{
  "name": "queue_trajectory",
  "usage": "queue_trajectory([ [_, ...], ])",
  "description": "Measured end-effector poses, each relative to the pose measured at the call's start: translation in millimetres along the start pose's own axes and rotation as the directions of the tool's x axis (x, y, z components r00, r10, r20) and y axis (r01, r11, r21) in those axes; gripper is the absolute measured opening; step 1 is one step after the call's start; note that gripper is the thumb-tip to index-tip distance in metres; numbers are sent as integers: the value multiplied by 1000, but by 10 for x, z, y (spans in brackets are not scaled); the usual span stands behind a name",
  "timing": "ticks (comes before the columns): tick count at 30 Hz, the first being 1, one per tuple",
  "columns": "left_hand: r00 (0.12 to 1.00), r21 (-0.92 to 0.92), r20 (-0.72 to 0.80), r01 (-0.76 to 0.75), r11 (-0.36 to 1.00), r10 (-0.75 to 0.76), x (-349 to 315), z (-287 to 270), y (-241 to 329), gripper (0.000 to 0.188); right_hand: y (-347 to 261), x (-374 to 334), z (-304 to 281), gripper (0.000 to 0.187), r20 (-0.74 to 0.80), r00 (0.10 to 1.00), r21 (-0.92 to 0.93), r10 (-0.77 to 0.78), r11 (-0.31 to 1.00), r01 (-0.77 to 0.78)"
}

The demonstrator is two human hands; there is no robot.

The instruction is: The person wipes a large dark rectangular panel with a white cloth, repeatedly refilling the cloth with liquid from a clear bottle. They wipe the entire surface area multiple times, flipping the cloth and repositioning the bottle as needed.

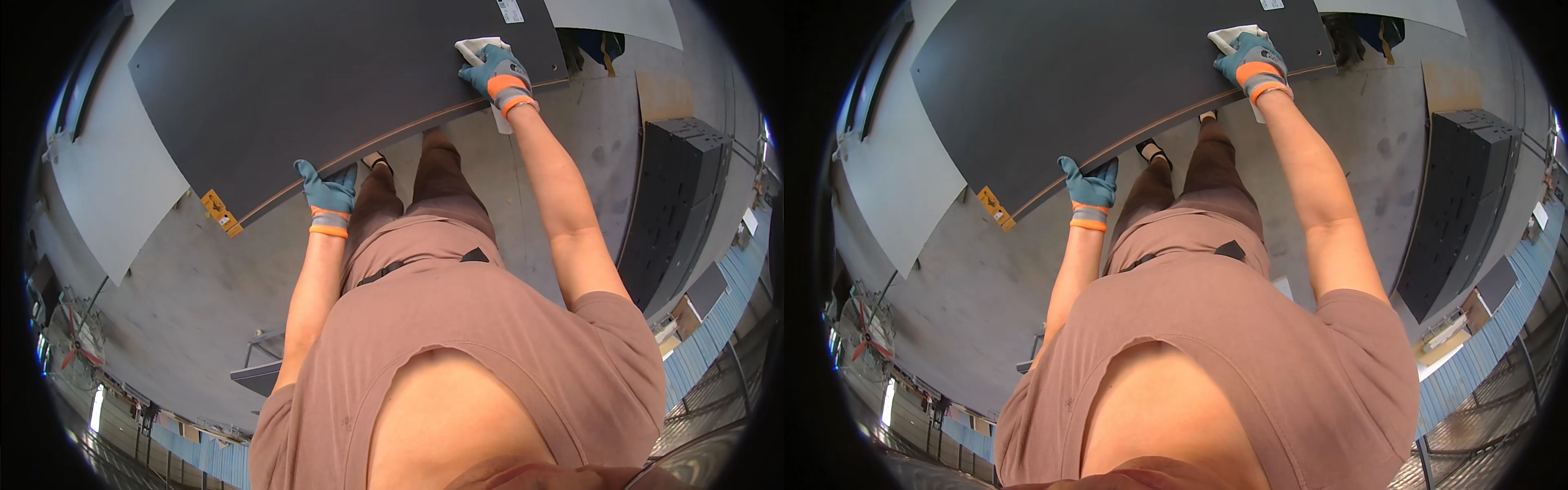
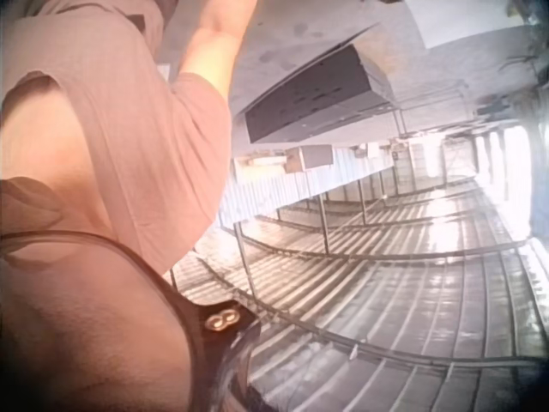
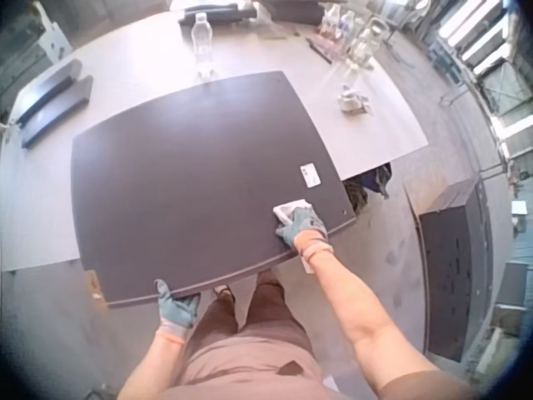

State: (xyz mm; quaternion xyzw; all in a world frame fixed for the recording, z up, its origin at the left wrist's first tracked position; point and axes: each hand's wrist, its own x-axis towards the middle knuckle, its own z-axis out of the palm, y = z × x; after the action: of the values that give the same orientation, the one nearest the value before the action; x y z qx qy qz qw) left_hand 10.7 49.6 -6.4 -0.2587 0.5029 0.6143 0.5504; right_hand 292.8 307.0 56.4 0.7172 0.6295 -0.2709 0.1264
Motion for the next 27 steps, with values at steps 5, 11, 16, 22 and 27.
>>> queue_trajectory([
  [5, 1000, 10, 12, -8, 1000, 8, -24, 5, -1, 79, 94, 14, 73, 51, -46, 999, 21, -25, 999, 26],
  [11, 1000, 30, -13, -7, 1000, 7, -59, 52, -4, 79, 24, 43, 57, 53, 0, 1000, 17, 16, 1000, -16],
  [16, 1000, 37, -16, -11, 999, 11, -22, 26, -8, 81, -112, -24, -33, 60, 37, 997, 44, 64, 997, -65],
  [22, 1000, 26, -12, -11, 1000, 11, -3, -5, -4, 81, 276, 37, 166, 55, -233, 961, 202, -149, 959, 197],
  [27, 1000, -5, -19, -14, 1000, 14, 0, 15, -34, 80, 43, 65, 513, 33, -502, 778, 31, -378, 891, 453],
])
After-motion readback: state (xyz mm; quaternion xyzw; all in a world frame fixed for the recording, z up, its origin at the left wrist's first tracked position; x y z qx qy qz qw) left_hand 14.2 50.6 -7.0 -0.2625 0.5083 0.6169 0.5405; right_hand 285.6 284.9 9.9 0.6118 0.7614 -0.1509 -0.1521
